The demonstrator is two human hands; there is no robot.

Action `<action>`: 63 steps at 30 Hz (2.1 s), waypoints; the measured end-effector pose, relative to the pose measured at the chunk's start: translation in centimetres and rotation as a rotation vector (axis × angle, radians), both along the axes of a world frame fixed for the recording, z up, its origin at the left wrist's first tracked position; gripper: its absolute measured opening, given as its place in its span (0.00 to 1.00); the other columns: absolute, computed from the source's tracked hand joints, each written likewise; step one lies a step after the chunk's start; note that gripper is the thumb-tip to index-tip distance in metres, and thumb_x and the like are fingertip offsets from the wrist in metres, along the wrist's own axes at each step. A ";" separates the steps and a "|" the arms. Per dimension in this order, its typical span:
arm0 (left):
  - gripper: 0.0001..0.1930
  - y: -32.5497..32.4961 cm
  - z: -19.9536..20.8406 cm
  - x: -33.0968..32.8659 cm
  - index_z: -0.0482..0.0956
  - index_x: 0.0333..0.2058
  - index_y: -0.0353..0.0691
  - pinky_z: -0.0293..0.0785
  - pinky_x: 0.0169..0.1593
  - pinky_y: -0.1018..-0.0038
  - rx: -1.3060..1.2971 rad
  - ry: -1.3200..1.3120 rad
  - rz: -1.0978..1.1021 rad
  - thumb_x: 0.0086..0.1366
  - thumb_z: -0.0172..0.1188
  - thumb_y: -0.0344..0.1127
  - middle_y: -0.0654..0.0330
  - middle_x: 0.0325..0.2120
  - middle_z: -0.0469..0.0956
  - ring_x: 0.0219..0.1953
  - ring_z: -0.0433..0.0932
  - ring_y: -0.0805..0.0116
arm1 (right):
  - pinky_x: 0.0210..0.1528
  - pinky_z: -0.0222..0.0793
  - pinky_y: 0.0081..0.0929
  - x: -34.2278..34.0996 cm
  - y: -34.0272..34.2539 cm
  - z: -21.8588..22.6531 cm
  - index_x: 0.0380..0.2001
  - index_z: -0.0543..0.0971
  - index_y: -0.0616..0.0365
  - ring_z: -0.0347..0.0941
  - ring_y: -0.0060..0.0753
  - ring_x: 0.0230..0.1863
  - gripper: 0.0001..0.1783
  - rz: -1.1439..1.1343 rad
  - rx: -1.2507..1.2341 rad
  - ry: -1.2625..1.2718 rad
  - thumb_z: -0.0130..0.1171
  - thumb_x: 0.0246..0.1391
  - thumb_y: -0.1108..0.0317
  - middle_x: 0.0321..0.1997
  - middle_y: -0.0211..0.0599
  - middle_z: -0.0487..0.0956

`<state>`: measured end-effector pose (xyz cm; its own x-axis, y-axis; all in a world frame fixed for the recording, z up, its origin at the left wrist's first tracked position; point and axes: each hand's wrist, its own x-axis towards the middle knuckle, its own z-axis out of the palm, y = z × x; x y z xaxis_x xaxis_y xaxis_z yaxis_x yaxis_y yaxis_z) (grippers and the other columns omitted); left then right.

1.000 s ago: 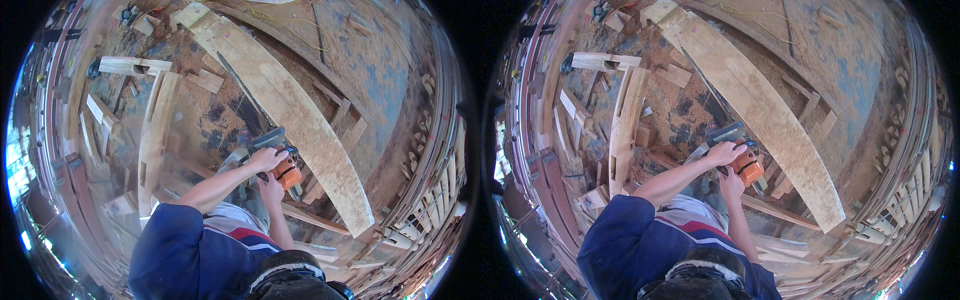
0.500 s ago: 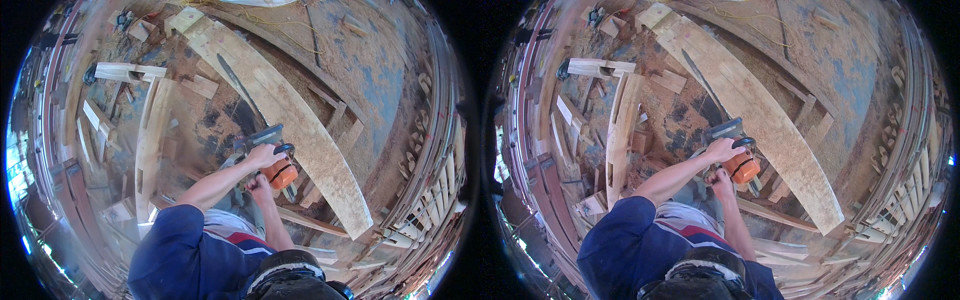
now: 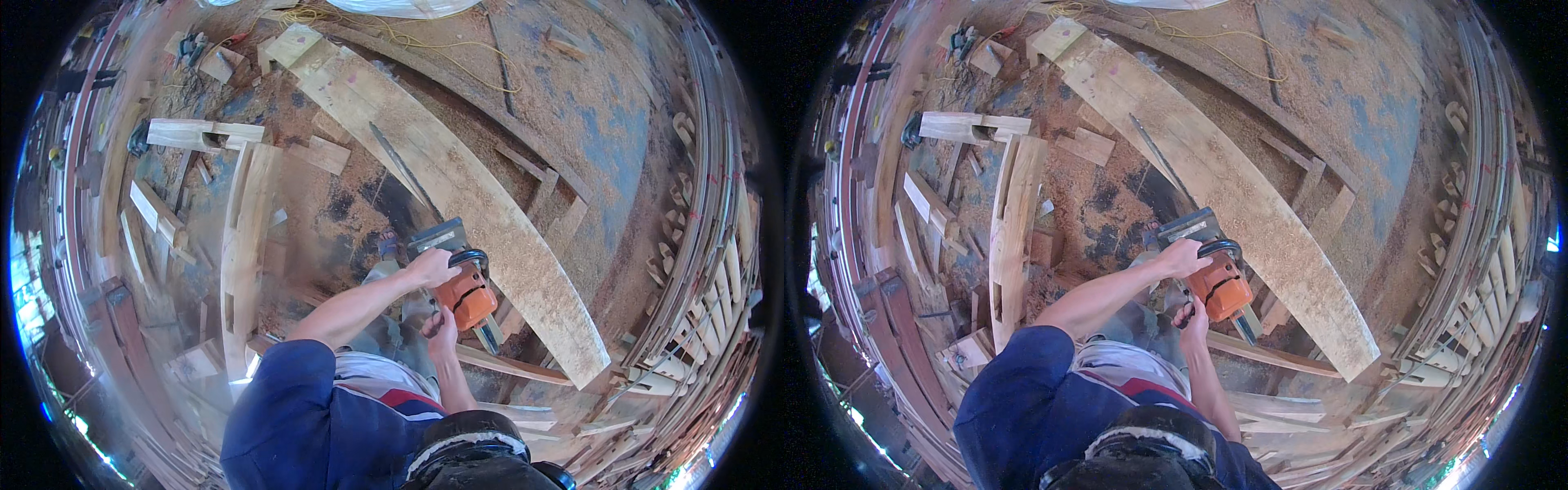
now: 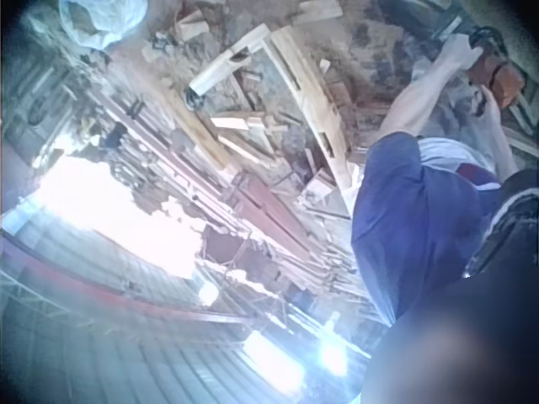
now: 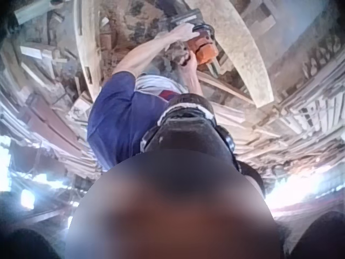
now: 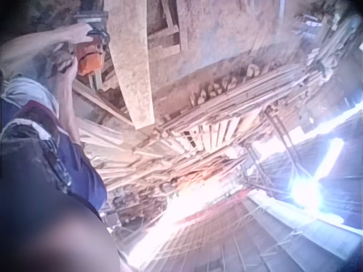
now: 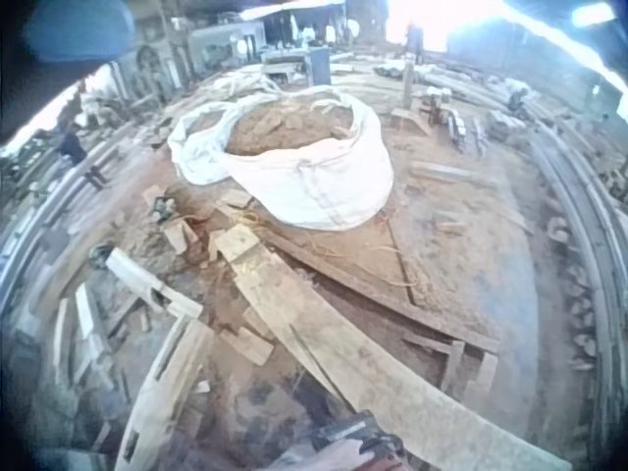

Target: The person uses a chainsaw to cut a wooden plank, then switches to a hand saw to cut another piece of wood. The person handles multiple wooden planks and uses both power and manual tools to shape the wood.

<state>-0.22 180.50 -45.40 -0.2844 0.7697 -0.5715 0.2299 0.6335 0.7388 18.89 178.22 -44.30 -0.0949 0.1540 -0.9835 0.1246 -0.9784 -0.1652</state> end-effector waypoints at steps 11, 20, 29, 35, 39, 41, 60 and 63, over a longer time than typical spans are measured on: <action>0.22 -1.9 0.9 -6.6 0.83 0.41 0.31 0.78 0.48 0.54 0.495 0.072 0.360 0.65 0.62 0.50 0.39 0.36 0.83 0.41 0.84 0.42 | 0.32 0.66 0.28 -5.2 1.0 5.9 0.26 0.77 0.56 0.72 0.26 0.26 0.20 0.413 0.488 0.207 0.51 0.69 0.56 0.21 0.33 0.77; 0.24 3.0 -0.7 1.7 0.84 0.39 0.32 0.78 0.48 0.53 0.006 0.014 0.277 0.63 0.62 0.53 0.40 0.35 0.84 0.44 0.84 0.41 | 0.51 0.68 0.34 14.1 2.2 14.4 0.50 0.74 0.58 0.72 0.38 0.49 0.19 0.793 0.856 -0.093 0.64 0.60 0.60 0.45 0.43 0.77; 0.26 -6.8 8.5 0.6 0.86 0.42 0.35 0.77 0.48 0.52 -0.049 -0.080 0.437 0.61 0.64 0.55 0.40 0.35 0.84 0.43 0.83 0.41 | 0.59 0.70 0.46 10.3 17.1 10.2 0.56 0.77 0.59 0.74 0.59 0.57 0.40 1.826 1.120 -0.068 0.77 0.43 0.48 0.55 0.54 0.79; 0.27 -10.0 14.7 4.1 0.85 0.48 0.35 0.78 0.49 0.53 -0.031 -0.083 0.630 0.61 0.63 0.54 0.38 0.37 0.84 0.44 0.83 0.39 | 0.24 0.69 0.28 7.0 26.4 4.2 0.45 0.80 0.58 0.73 0.27 0.21 0.27 1.847 -0.024 0.282 0.79 0.46 0.56 0.23 0.29 0.77; 0.35 -12.5 16.2 5.1 0.86 0.49 0.46 0.78 0.52 0.52 0.020 -0.100 0.775 0.62 0.56 0.71 0.44 0.40 0.86 0.48 0.83 0.41 | 0.23 0.67 0.28 5.9 24.9 5.1 0.39 0.84 0.58 0.73 0.23 0.21 0.20 2.089 0.106 0.238 0.78 0.48 0.57 0.19 0.31 0.77; 0.38 -13.3 14.4 5.5 0.87 0.49 0.45 0.78 0.53 0.52 -0.216 -0.108 0.839 0.62 0.54 0.75 0.44 0.41 0.86 0.48 0.83 0.41 | 0.27 0.70 0.35 6.0 22.1 4.2 0.35 0.84 0.60 0.76 0.33 0.22 0.21 2.146 0.455 0.398 0.77 0.49 0.54 0.20 0.38 0.79; 0.39 -31.4 -2.8 9.7 0.90 0.47 0.56 0.81 0.44 0.56 -0.322 0.118 1.220 0.58 0.51 0.81 0.50 0.35 0.87 0.41 0.85 0.47 | 0.41 0.76 0.52 1.3 3.3 -6.0 0.33 0.84 0.59 0.83 0.62 0.35 0.26 2.436 0.857 0.124 0.71 0.51 0.43 0.28 0.54 0.83; 0.41 -33.2 -4.9 9.5 0.90 0.46 0.50 0.81 0.45 0.56 -0.286 0.133 1.291 0.57 0.52 0.82 0.49 0.35 0.87 0.41 0.85 0.47 | 0.41 0.77 0.54 -0.5 2.4 -8.2 0.32 0.84 0.57 0.83 0.63 0.36 0.26 2.472 0.989 0.117 0.71 0.51 0.42 0.28 0.54 0.84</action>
<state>9.29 147.32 -50.27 -0.7813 -0.2347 -0.5784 -0.5905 0.5783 0.5629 18.34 180.61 -52.55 -0.6603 -0.0879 -0.7458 0.1971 0.9380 -0.2850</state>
